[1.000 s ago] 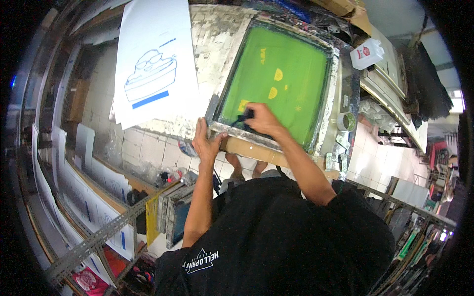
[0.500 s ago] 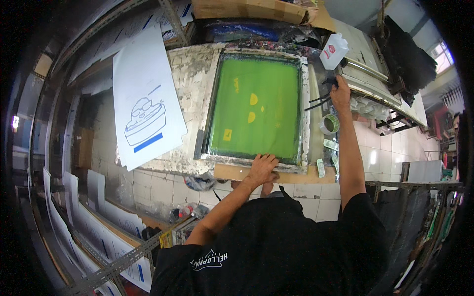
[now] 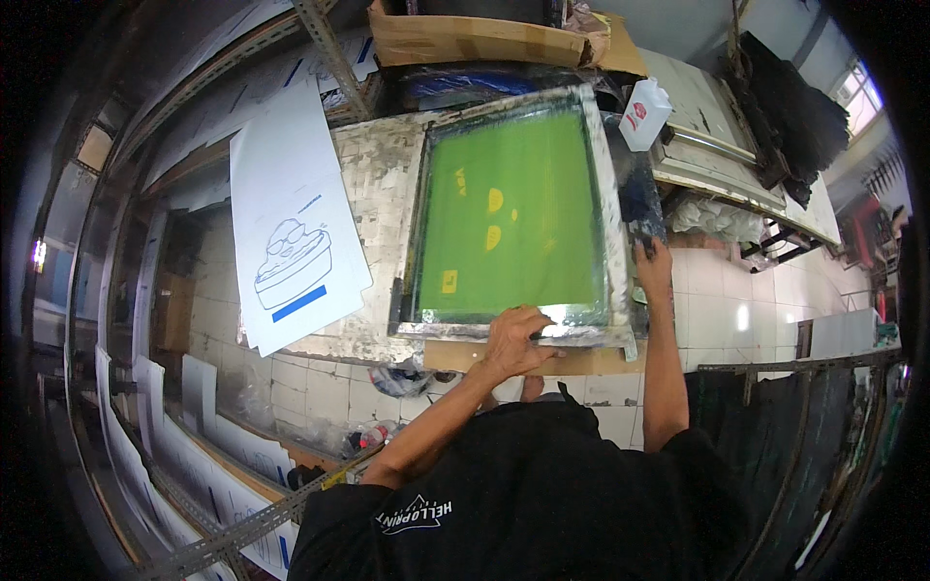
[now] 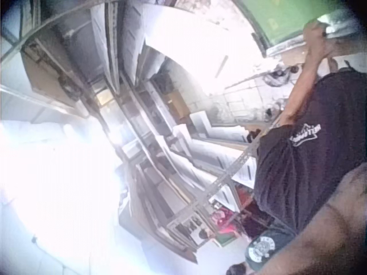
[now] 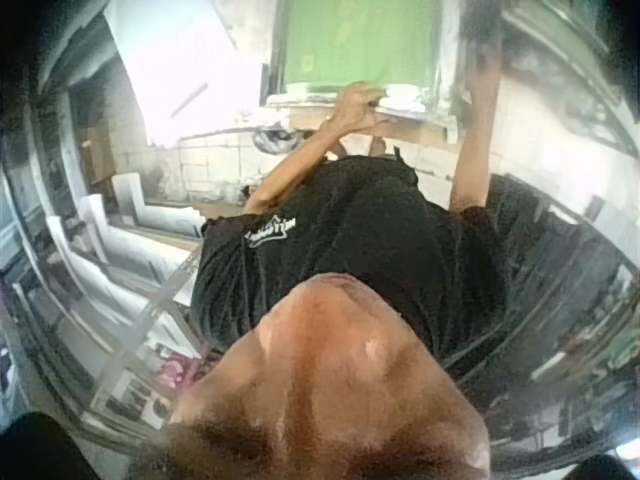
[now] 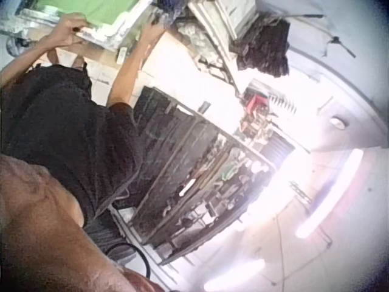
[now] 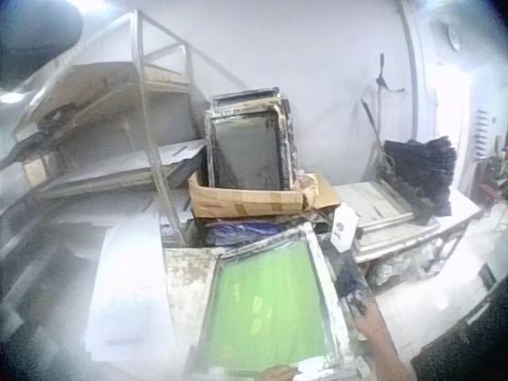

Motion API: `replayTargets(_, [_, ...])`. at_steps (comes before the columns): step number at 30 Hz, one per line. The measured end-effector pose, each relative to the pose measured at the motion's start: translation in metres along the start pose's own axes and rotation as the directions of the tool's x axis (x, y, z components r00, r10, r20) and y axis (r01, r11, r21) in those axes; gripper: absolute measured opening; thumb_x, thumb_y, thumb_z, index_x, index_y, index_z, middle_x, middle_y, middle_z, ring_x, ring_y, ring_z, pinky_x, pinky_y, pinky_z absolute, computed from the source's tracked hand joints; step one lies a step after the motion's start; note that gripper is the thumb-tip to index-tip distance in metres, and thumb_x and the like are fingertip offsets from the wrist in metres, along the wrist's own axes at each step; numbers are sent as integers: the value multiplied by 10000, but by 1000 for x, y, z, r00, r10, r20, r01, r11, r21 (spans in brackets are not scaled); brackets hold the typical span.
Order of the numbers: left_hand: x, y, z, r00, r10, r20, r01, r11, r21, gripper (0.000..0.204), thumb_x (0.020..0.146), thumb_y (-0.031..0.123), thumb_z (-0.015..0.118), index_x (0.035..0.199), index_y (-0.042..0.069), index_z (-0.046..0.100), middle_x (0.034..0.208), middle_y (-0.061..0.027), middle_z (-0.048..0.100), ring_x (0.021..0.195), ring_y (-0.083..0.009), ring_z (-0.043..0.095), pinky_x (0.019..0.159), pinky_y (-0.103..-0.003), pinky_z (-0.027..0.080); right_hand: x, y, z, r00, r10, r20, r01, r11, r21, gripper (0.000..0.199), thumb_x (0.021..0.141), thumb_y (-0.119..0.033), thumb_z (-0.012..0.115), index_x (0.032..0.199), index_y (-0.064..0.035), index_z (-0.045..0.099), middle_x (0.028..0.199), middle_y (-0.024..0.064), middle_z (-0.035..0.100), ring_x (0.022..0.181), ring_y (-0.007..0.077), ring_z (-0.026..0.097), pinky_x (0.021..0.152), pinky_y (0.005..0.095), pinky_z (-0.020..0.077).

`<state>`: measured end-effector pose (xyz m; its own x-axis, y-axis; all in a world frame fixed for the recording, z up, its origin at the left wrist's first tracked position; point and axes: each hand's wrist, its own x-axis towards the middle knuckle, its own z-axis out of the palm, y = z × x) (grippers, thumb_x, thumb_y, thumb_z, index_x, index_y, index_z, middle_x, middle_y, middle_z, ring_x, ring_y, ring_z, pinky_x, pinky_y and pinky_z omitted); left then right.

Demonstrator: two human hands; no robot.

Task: The person applies masking tape to the edges of a green screen printing frame. They use a roll of tape to cover the borders, pressing it down firmly to secure it in place.

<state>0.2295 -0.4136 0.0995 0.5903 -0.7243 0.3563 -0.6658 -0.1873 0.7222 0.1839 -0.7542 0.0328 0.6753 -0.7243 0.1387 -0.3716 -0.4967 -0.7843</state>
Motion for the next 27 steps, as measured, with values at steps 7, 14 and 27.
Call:
replayTargets(7, [44, 89, -86, 942, -157, -298, -33, 838, -545, 430, 504, 33, 864, 901, 20, 701, 870, -80, 667, 833, -224, 653, 737, -299, 512, -100, -46, 79, 925, -7, 380, -235, 775, 587, 539, 934, -450, 563, 1228, 2, 555, 1106, 156, 644, 953, 267, 621, 835, 389, 489])
replayTargets(14, [-27, 29, -106, 803, -394, -447, -421, 157, -893, 551, 882, 396, 629, 1346, 139, 478, 1292, -51, 553, 1205, -273, 504, 1046, -466, 375, -134, -94, 141, 521, 201, 830, -853, 166, 495, 565, 983, -464, 475, 1289, 10, 517, 1199, 127, 609, 1027, 233, 608, 880, 376, 493])
replayTargets(27, [-145, -44, -81, 566, -789, -237, -20, 275, -961, 590, 982, 527, 400, 1394, 106, 363, 1392, -64, 432, 1227, -262, 445, 971, -442, 378, -122, -66, 70, 824, 392, 410, -545, 747, 381, 452, 950, -351, 599, 977, 100, 630, 822, 75, 617, 754, 128, 515, 696, 286, 436])
